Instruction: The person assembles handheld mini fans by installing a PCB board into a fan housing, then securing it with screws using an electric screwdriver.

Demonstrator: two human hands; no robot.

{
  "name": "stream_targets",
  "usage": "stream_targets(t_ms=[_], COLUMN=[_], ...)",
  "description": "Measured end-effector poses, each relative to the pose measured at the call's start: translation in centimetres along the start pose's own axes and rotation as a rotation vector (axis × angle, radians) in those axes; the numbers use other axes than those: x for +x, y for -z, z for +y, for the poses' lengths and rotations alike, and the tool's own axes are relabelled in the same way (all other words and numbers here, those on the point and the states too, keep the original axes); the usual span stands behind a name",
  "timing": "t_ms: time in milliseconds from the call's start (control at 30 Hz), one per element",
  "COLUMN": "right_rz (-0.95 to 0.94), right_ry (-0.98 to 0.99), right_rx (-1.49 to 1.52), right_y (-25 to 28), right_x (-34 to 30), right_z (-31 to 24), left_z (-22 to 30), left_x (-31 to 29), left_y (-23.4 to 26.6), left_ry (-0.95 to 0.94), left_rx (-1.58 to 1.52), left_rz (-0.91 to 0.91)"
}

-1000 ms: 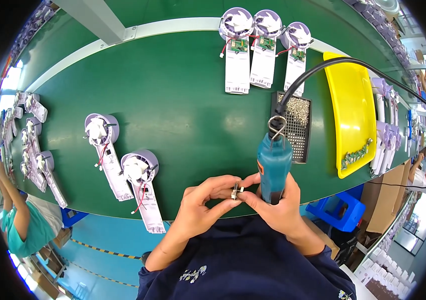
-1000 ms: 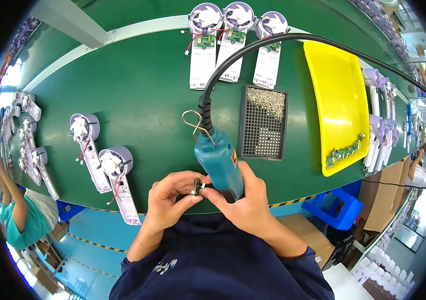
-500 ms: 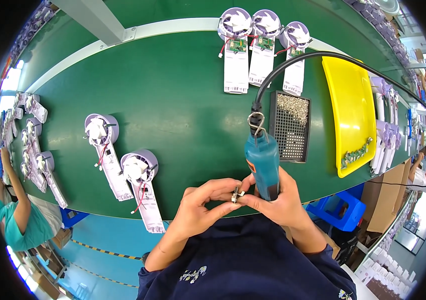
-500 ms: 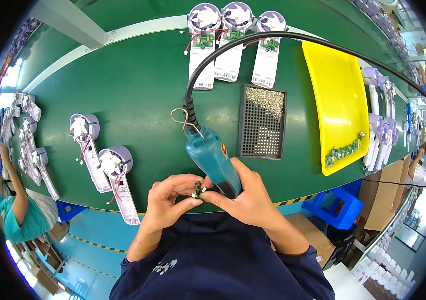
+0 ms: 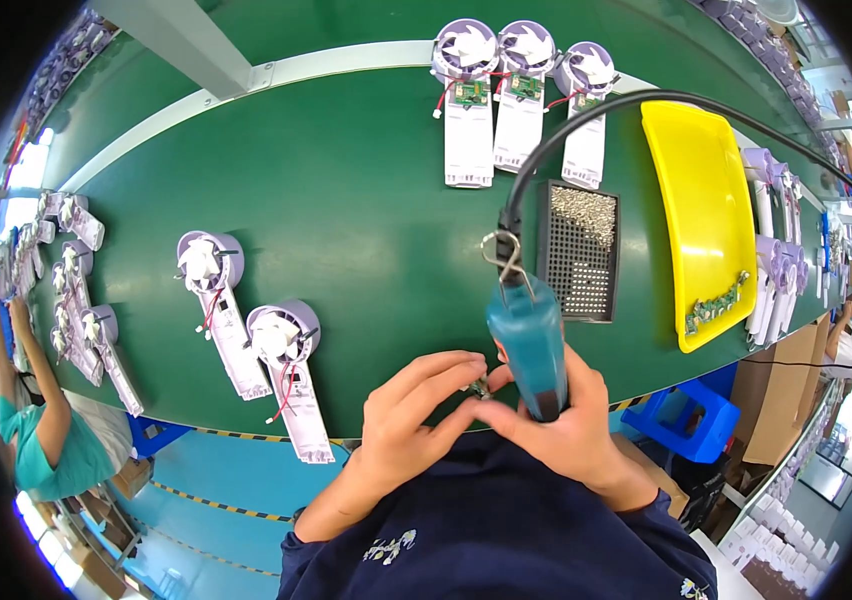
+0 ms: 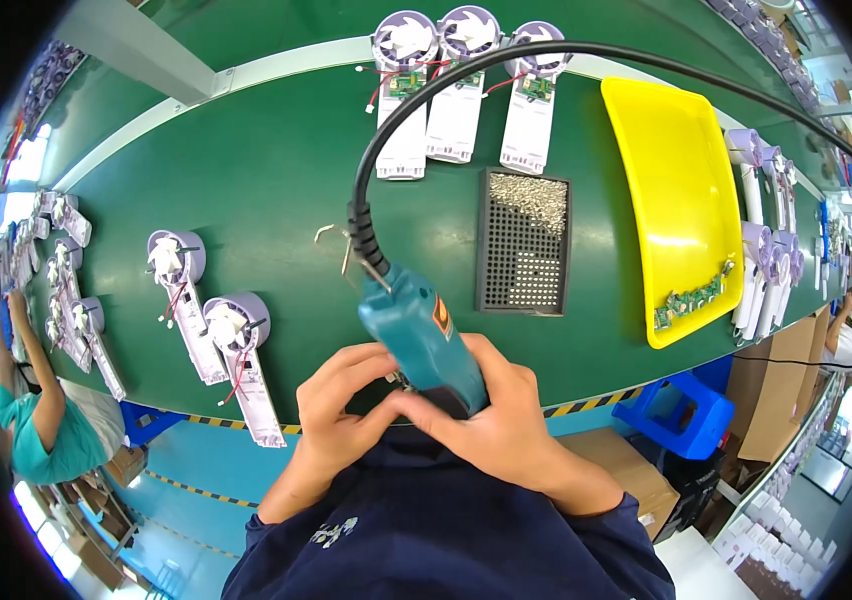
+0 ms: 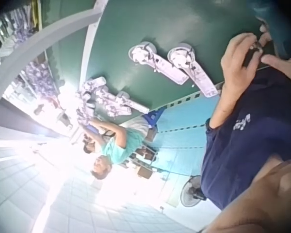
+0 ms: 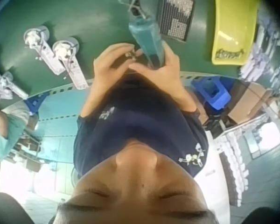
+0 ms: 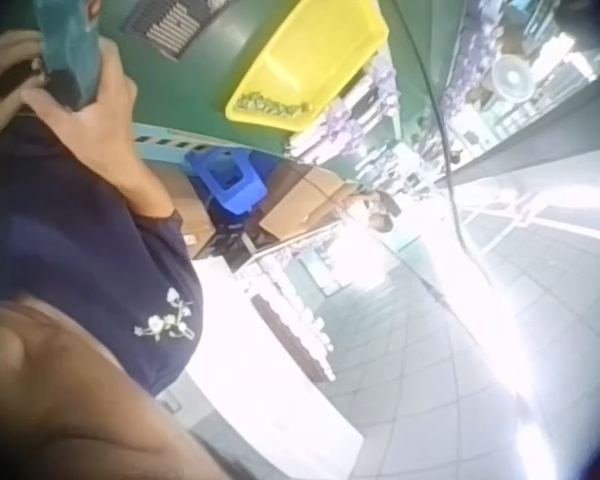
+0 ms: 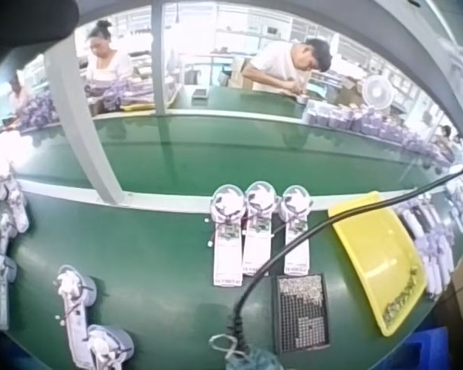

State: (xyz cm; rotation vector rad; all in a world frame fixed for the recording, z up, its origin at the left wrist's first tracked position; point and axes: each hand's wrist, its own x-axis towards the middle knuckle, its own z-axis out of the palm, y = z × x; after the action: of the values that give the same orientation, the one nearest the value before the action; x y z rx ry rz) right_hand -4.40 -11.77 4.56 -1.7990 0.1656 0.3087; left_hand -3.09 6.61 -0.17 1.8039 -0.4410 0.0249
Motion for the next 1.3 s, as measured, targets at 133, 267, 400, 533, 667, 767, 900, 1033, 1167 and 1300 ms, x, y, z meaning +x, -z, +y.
stream_targets(t_ms=[133, 267, 400, 533, 667, 767, 900, 1033, 1167, 1300], right_rz=[0.039, -0.004, -0.036, -0.075, -0.154, -0.228, -0.220, -0.158, -0.035, -0.023], right_ry=[-0.224, -0.360, -0.352, -0.339, -0.370, -0.339, -0.316, -0.283, -0.258, -0.293], right_rx=[0.360, 0.845, 0.952, 0.984, 1.186, 1.297, 1.333, 1.241, 1.093, 0.930], right_y=[-0.4, -0.1, -0.5, -0.4, 0.3, 0.9, 1.6, 2.3, 2.2, 2.1], right_x=[0.1, 0.8, 1.4, 1.9, 2.1, 2.0, 1.7, 1.0, 0.6, 0.6], right_z=[1.1, 2.5, 3.0, 3.1, 3.8, 4.3, 4.8, 4.8, 4.3, 4.6], left_z=[1.2, 0.9, 2.9, 3.1, 2.5, 2.5, 2.2, 1.9, 1.7, 2.3], left_x=[-0.4, -2.9, -2.8, -4.1, -2.8, -2.1, -1.4, -0.3, 0.5, 0.7], left_y=[0.8, 4.9, 9.4, 8.6, 7.5, 7.0, 5.7, 2.8, -0.1, -0.7], left_ry=[0.033, -0.184, 0.231, 0.405, 0.356, 0.302, 0.281, 0.161, 0.168, 0.238], left_rx=[0.003, 0.337, 0.778, 0.693, 0.686, 0.701, 0.608, 0.521, 0.447, 0.405], left_rz=[0.066, 0.363, 0.358, 0.250, 0.237, 0.211, 0.132, 0.018, -0.002, 0.002])
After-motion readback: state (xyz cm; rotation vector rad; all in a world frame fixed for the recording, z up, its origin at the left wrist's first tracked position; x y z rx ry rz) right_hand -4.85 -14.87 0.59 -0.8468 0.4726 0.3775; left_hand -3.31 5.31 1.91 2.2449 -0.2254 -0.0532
